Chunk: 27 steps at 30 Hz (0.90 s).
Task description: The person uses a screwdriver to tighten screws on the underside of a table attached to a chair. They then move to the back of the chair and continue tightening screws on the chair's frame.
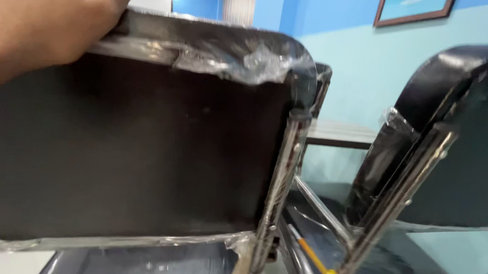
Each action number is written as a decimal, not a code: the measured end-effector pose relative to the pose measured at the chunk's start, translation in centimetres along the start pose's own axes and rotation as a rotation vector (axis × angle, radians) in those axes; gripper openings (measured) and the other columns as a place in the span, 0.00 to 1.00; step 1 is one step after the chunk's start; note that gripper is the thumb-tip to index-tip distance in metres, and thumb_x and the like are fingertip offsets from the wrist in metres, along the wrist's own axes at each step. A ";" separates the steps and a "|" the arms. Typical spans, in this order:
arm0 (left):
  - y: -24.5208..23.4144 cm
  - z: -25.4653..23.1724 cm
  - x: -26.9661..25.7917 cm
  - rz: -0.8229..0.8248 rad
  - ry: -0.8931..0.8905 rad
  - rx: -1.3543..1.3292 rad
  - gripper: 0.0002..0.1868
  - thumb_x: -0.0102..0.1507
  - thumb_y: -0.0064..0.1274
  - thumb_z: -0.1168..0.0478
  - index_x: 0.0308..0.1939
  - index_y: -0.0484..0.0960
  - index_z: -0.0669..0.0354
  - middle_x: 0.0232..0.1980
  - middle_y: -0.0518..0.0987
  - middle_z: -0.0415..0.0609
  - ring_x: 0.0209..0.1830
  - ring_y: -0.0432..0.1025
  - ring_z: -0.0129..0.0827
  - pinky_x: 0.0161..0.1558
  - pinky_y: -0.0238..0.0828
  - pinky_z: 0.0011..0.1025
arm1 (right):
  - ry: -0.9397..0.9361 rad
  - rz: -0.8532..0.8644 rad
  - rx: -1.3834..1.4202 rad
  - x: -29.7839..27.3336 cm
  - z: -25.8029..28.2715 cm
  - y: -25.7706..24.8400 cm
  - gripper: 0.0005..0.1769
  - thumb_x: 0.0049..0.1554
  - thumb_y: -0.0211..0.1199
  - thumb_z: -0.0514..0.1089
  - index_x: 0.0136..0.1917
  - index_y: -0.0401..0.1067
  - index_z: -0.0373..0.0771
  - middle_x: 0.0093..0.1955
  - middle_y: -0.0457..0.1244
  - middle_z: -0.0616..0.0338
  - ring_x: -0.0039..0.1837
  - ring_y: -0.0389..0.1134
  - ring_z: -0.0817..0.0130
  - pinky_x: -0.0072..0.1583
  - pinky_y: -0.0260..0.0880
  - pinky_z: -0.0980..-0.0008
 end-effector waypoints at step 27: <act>12.0 -29.7 -29.7 -0.065 -0.558 -1.196 0.17 0.63 0.54 0.56 0.55 0.84 0.53 0.36 0.90 0.46 0.38 0.86 0.33 0.42 0.81 0.30 | 0.100 0.301 0.687 -3.7 10.6 3.2 0.25 0.55 0.64 0.29 0.66 0.64 0.26 0.80 0.47 0.28 0.78 0.57 0.44 0.71 0.64 0.52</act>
Point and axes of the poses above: each hand's wrist, its own x-axis towards the middle knuckle, its own y-axis out of the palm, z = x × y, the point moved 5 cm from there along x, towards the middle knuckle
